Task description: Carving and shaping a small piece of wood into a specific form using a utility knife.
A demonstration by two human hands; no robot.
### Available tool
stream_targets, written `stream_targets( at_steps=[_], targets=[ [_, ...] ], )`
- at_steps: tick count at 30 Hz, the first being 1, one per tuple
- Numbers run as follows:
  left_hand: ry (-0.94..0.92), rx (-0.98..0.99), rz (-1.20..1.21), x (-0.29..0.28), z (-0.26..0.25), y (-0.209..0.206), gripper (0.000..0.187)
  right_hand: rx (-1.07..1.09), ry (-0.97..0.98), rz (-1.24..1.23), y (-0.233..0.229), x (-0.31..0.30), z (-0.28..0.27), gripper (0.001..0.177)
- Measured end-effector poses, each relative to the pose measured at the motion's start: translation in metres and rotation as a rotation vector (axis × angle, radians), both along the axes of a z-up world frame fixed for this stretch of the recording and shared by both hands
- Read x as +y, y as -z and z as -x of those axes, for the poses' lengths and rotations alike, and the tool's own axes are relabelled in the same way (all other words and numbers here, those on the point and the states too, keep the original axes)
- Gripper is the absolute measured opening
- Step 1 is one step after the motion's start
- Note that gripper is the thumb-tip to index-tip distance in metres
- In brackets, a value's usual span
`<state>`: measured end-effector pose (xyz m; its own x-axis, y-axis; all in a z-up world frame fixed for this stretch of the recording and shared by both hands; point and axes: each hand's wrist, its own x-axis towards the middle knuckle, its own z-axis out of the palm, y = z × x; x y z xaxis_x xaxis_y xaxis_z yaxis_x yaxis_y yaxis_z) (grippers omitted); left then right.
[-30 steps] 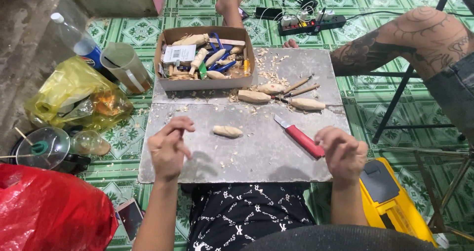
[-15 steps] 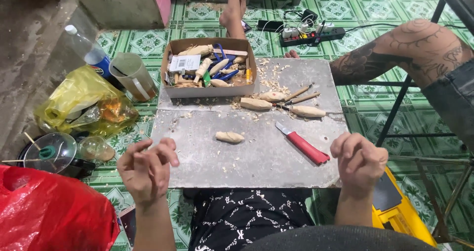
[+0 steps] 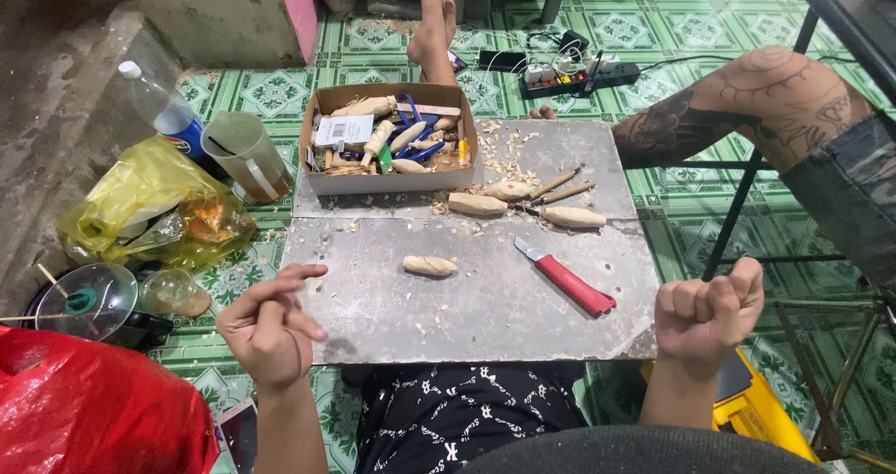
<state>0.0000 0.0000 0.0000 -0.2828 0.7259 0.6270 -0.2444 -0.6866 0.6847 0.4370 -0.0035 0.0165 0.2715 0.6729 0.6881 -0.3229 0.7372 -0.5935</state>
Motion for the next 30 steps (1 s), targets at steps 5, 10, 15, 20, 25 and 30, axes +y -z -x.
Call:
stream_targets(
  at_steps=[5, 10, 15, 20, 25, 30],
  targets=[
    [-0.048, -0.019, 0.124, -0.006, -0.005, 0.001, 0.024, 0.081, -0.176, -0.005, 0.031, 0.009, -0.016, 0.043],
    [-0.145, 0.056, 0.214, -0.001, -0.004, 0.012, 0.017, 0.049, -0.145, 0.089, 0.045, 0.009, -0.015, 0.046],
    [-0.281, -0.181, 0.157, -0.001, -0.003, 0.017, 0.035, -0.065, 0.398, 0.168, 0.062, 0.003, -0.019, 0.040],
    [-0.218, -0.034, 0.093, 0.009, 0.001, 0.026, 0.033, -0.238, 0.407, 0.285, 0.058, -0.010, -0.004, 0.033],
    [-0.204, -0.084, 0.077, 0.009, 0.008, 0.053, 0.024, -0.581, 0.415, 0.284, 0.074, -0.014, -0.008, 0.032],
    [-0.394, 0.010, -0.001, 0.004, 0.012, 0.063, 0.032, -0.858, 0.544, 0.217, 0.081, -0.025, 0.007, 0.028]
  ],
)
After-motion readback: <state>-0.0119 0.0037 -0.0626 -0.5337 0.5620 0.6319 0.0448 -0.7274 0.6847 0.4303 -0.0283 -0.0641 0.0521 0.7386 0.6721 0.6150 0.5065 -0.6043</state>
